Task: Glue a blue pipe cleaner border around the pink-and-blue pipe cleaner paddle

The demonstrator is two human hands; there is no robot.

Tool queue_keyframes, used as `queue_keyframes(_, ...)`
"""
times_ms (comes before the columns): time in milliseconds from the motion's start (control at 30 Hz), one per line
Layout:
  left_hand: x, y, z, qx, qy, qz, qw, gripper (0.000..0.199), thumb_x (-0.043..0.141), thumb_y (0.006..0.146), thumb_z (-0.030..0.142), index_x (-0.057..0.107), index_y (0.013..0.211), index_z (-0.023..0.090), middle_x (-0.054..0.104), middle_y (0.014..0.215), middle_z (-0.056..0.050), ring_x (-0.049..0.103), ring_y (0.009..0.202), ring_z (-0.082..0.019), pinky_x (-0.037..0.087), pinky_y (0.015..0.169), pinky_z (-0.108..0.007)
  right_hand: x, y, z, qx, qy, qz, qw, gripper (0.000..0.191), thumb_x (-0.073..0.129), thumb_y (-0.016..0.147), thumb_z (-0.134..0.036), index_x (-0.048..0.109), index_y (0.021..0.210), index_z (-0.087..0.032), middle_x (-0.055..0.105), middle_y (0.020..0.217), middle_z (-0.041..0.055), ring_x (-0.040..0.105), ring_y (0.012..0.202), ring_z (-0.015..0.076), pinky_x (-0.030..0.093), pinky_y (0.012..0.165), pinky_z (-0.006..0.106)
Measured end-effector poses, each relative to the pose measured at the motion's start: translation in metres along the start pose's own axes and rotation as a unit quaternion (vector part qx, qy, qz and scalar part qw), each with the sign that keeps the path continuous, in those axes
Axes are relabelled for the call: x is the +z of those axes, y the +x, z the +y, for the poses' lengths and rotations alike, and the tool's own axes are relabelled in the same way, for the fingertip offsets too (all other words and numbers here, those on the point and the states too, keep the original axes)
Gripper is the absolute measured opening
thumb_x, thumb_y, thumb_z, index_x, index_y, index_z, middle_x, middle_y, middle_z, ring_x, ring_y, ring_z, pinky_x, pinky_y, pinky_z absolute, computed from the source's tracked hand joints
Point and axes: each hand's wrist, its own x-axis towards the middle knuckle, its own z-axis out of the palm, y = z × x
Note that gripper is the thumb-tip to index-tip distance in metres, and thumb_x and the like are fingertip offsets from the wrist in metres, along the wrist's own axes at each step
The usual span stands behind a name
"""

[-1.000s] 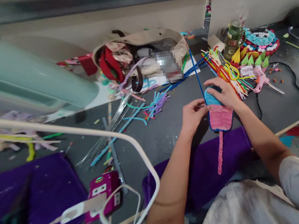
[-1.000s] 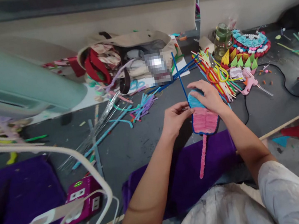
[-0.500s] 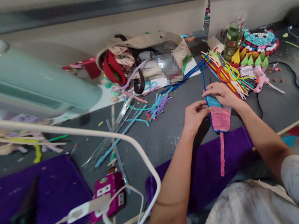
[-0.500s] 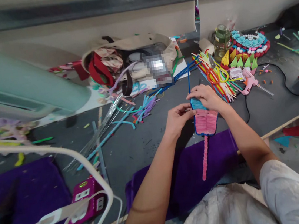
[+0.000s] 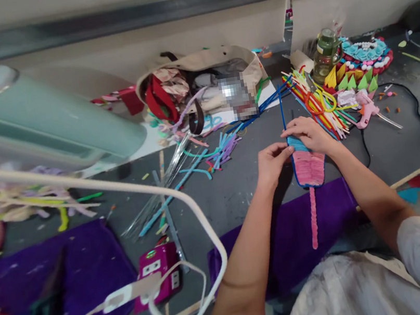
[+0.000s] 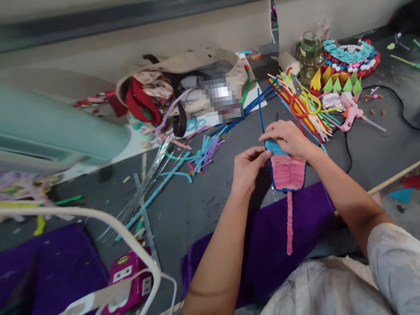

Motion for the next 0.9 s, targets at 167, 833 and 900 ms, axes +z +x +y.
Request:
queue_keyframes(167,0.001,0.001,-0.003,-0.016,-0.022,-0.004,1.0,0.043,0.096,0.053,0.047,0.074,0.074,0.017,0.066,0.064,0.001,0.056,0.056,-0.01,0.049,0.056,-0.024,0.0,0.0,-0.002,0.008,-0.005,0.0,1.0,0.035,0.049,0.101,-0.017,0.079,0.116,-0.028,0.077,0.114,0.0056,0.067,0.104,0.024,0.046,0.092,0.042)
queue_keyframes(833,-0.009,0.001,0.012,0.033,-0.054,-0.04,0.997,0.054,0.096,0.058,0.059,0.065,0.074,0.018,0.058,0.065,0.004,0.047,0.056,-0.008,0.039,0.055,-0.022,-0.008,-0.002,-0.018,0.077,0.03,0.167,0.982,0.041,0.053,0.099,-0.034,0.064,0.138,-0.027,0.072,0.132,0.0085,0.068,0.12,0.026,0.052,0.108,0.049)
queue_keyframes(900,-0.016,0.003,0.016,0.055,-0.076,-0.017,0.995,0.053,0.097,0.058,0.057,0.063,0.073,0.019,0.055,0.064,0.005,0.044,0.054,-0.007,0.034,0.053,-0.022,-0.01,-0.004,-0.013,0.109,0.022,0.234,0.966,0.038,0.051,0.1,-0.04,0.065,0.132,-0.026,0.073,0.127,0.0104,0.069,0.117,0.0263,0.055,0.104,0.05)
